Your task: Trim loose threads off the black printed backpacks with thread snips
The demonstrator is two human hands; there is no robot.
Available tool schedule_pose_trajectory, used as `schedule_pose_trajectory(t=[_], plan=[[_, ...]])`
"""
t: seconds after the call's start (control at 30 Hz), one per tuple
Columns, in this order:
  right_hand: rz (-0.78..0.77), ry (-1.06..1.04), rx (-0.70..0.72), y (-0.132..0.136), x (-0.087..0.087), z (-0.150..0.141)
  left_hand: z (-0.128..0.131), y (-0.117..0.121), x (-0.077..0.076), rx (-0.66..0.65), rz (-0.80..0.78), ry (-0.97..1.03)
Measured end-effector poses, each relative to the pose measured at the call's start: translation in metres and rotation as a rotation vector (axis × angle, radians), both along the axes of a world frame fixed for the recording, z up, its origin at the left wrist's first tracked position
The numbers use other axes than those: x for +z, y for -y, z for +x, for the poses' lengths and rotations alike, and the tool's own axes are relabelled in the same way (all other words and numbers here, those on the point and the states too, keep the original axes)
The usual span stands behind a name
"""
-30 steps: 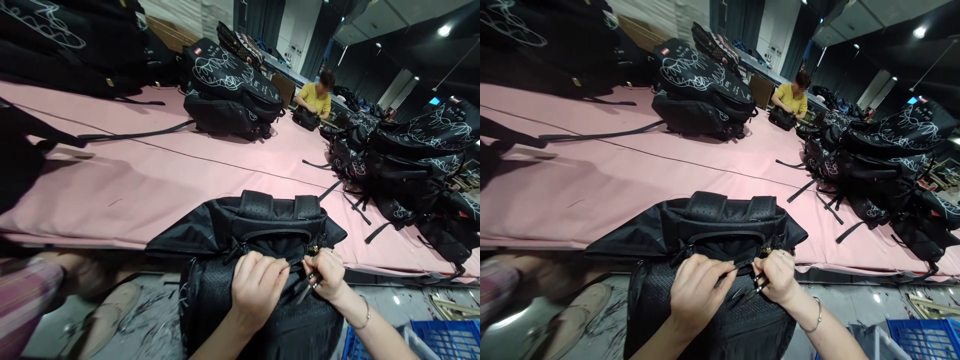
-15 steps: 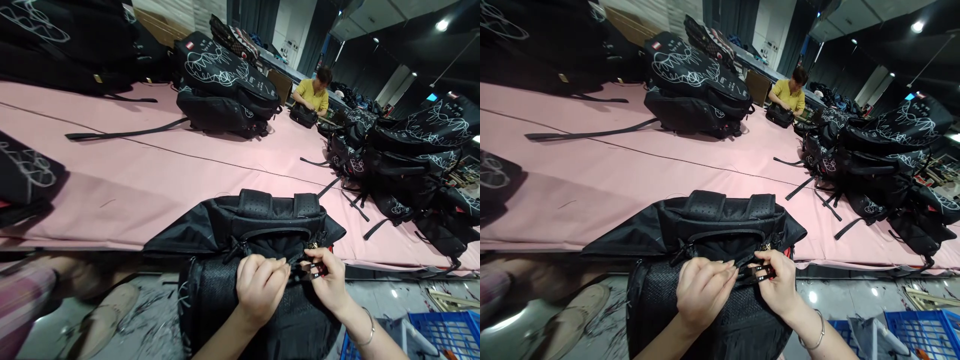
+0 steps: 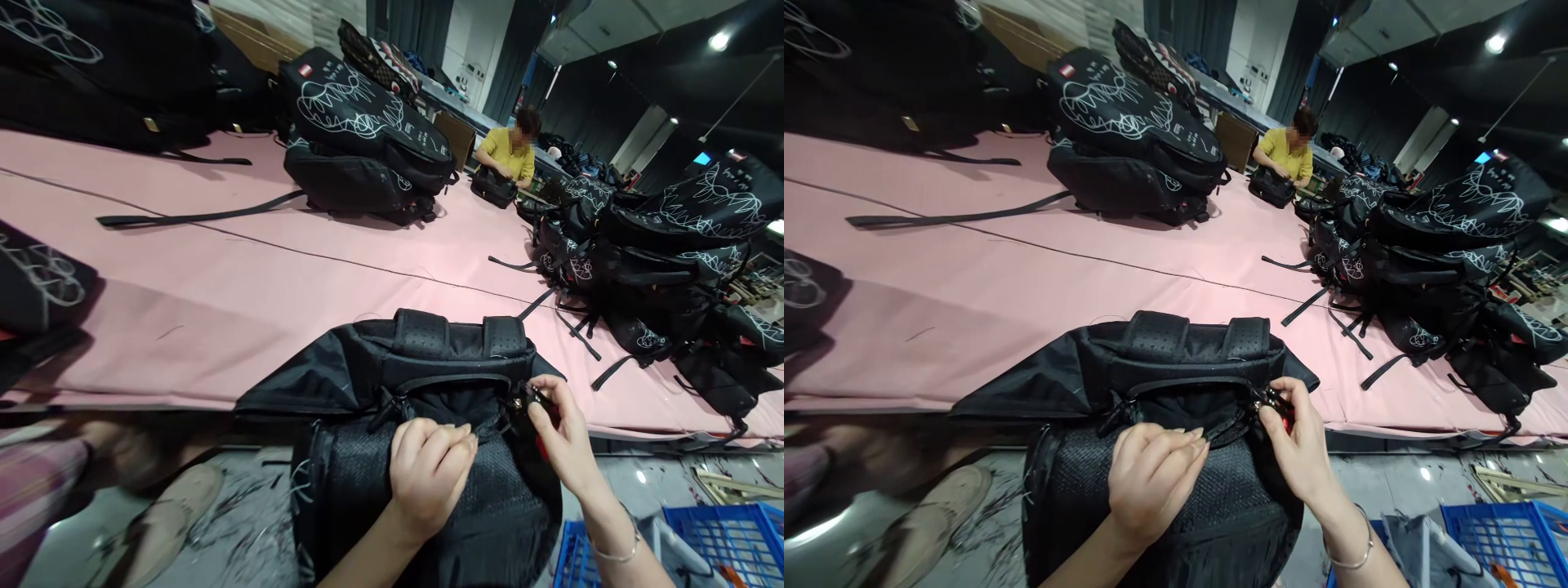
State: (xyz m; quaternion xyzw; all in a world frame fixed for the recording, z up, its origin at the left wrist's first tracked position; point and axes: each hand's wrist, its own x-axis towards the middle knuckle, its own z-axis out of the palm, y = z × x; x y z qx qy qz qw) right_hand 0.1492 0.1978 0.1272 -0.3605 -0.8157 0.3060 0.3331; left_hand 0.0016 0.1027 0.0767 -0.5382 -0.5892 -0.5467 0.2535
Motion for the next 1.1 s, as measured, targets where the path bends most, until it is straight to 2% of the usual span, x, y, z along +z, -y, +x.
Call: schedule_pose_trajectory(t=[0.17,0.3,0.37,0.67,1.1], plan=[[0.160,0.162,0.054,0.011,-0.008,0.028,-0.001,-0.001,0.000,-0.003,0.012,0.010],[0.348,0.160,0.050,0.017,-0.018,0.031,-0.001,0.000,-0.001,-0.010,-0.006,0.020],[0.396,0.150,0.070,0.018,-0.020,0.029,-0.001,0.000,-0.001,-0.014,-0.006,0.019],[0.362,0.151,0.127,0.018,-0.015,0.022,0.000,0.001,0.001,0.001,-0.029,0.015],[0.348,0.080,0.112,0.020,-0.020,0.020,-0.001,0.000,0.001,-0.010,-0.020,0.012]])
